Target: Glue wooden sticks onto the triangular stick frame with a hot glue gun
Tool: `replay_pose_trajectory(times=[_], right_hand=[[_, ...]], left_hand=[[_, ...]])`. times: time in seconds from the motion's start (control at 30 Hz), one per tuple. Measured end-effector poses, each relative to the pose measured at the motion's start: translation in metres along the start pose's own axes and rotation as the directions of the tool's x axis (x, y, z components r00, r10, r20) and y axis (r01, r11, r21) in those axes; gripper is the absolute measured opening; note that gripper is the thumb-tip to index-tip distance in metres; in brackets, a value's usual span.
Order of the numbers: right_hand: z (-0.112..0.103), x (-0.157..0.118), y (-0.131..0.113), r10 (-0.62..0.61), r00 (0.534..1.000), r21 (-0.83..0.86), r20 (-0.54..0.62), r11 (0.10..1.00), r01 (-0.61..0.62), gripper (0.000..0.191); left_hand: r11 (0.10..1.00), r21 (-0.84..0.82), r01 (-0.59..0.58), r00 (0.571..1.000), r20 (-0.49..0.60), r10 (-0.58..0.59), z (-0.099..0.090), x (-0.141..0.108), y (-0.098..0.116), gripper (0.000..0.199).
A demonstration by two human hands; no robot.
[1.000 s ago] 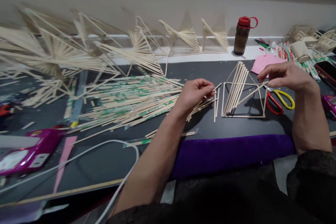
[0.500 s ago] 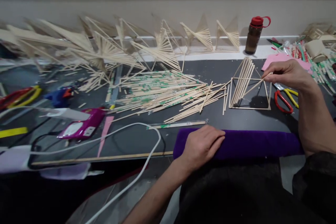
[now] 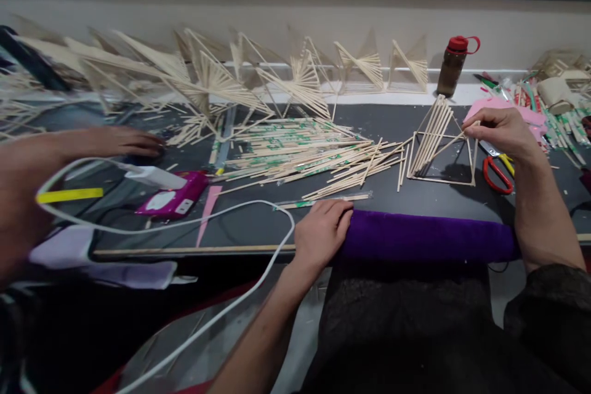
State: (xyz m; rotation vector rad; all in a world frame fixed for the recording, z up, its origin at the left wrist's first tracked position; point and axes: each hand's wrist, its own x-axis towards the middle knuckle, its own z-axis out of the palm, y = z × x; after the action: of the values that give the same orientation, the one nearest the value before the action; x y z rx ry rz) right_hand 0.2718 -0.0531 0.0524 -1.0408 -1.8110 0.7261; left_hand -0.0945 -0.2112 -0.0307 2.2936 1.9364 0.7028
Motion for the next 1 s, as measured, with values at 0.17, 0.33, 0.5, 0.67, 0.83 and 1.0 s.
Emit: replay_pose_trajectory(times=[0.17, 0.33, 0.5, 0.67, 0.83, 1.0], right_hand=[[0.000, -0.002, 0.000, -0.086, 0.994, -0.197, -0.066, 0.978, 0.071, 0.012], [0.008, -0.004, -0.018, -0.426, 0.813, -0.374, -0.397, 0.884, 0.280, 0.009], [0.037, -0.014, -0.045, -0.623, 0.723, -0.561, -0.300, 0.728, 0.394, 0.013], [0.080, -0.027, -0.052, -0.790, 0.612, -0.583, 0.049, 0.475, 0.659, 0.006], [0.098, -0.034, -0.041, -0.798, 0.582, -0.575, 0.156, 0.405, 0.711, 0.007], [0.095, -0.034, -0.028, -0.768, 0.627, -0.580, 0.129, 0.455, 0.676, 0.008]], left_hand=[[0.993, 0.090, 0.072, 0.997, 0.013, -0.073, 0.004, 0.029, -0.005, 0.025], [0.983, 0.140, 0.122, 0.989, 0.065, -0.132, 0.004, 0.071, -0.017, 0.028], [0.975, 0.200, 0.099, 0.991, 0.066, -0.114, 0.005, 0.097, 0.005, 0.031], [0.936, 0.188, -0.297, 0.951, 0.139, 0.274, 0.027, 0.114, 0.032, 0.031], [0.922, 0.304, -0.241, 0.969, 0.133, 0.209, 0.049, 0.143, 0.013, 0.036], [0.930, 0.353, -0.100, 0.995, 0.042, 0.091, 0.059, 0.169, -0.008, 0.038]])
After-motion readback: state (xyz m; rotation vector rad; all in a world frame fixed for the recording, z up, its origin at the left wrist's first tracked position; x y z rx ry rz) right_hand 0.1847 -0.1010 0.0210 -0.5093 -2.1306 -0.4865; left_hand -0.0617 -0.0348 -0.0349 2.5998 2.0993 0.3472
